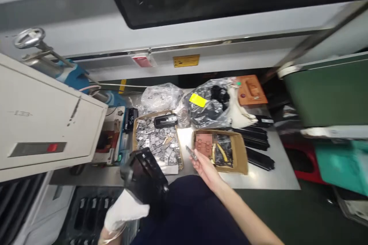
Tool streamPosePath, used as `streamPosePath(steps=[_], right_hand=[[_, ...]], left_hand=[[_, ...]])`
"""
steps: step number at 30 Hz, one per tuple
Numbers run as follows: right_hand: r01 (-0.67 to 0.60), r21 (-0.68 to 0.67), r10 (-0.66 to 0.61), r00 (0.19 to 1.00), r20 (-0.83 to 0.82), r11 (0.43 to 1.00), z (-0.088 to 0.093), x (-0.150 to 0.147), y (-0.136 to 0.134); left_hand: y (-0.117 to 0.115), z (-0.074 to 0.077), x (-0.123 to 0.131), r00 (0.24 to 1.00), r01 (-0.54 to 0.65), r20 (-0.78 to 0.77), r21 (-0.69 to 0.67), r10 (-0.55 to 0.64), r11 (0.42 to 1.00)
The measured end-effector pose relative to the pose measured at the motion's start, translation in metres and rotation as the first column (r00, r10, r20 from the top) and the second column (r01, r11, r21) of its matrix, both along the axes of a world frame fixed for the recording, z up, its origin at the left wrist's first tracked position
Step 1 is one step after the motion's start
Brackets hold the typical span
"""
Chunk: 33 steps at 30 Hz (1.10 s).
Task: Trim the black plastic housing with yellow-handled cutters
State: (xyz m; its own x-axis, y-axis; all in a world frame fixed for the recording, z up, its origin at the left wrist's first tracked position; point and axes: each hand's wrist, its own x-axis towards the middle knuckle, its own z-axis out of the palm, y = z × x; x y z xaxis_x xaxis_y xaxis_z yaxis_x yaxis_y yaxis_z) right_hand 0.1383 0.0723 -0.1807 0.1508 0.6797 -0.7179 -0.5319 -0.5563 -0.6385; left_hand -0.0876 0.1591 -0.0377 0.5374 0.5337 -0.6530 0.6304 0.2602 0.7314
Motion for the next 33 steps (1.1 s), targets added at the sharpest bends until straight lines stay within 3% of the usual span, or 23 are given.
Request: streamPosePath(steps=[3,6,9,12,16,19,21,23,25,28,30,33], right_hand=[[0.115,-0.003,-0.115,0.990,0.083,0.993,0.028,0.018,-0.045],[0.152,0.022,-0.153,0.979,0.133,0.988,0.053,0.039,-0.083],[0.106,0.100,-0.120,0.982,0.147,0.989,0.084,0.065,-0.113],[0.010,0.309,-0.104,0.952,0.289,0.951,0.122,0.087,-0.132],[-0.122,0.510,-0.240,0.774,0.586,0.851,0.156,0.106,-0.135],[-0.171,0.539,-0.214,0.788,0.578,0.825,0.160,0.115,-0.130],[-0.190,0.556,-0.170,0.831,0.530,0.809,0.155,0.120,-0.130],[-0.248,0.553,-0.138,0.815,0.563,0.795,0.149,0.124,-0.132],[-0.358,0.543,-0.139,0.726,0.673,0.760,0.144,0.127,-0.134],[-0.553,0.495,-0.174,0.531,0.829,0.670,0.143,0.126,-0.136],[-0.640,0.444,-0.189,0.428,0.884,0.627,0.143,0.118,-0.134],[-0.682,0.412,-0.239,0.338,0.910,0.605,0.143,0.095,-0.128]], left_hand=[[-0.008,0.000,0.017,0.984,0.127,-0.158,0.261,-0.088,0.957],[-0.012,0.000,0.037,0.934,0.345,-0.256,0.476,-0.247,0.809],[-0.016,0.006,0.060,0.890,0.456,-0.288,0.546,-0.354,0.703],[-0.022,0.018,0.083,0.861,0.497,-0.248,0.592,-0.444,0.634],[-0.032,0.033,0.104,0.813,0.551,-0.272,0.648,-0.516,0.526],[-0.041,0.040,0.112,0.784,0.589,-0.300,0.637,-0.543,0.498],[-0.047,0.042,0.116,0.772,0.596,-0.280,0.632,-0.571,0.496],[-0.052,0.042,0.119,0.763,0.601,-0.274,0.632,-0.585,0.489],[-0.056,0.041,0.121,0.758,0.605,-0.292,0.650,-0.584,0.460],[-0.061,0.036,0.125,0.738,0.623,-0.338,0.674,-0.584,0.397],[-0.063,0.031,0.128,0.701,0.660,-0.395,0.674,-0.594,0.331],[-0.064,0.022,0.134,0.620,0.721,-0.494,0.665,-0.609,0.195]])
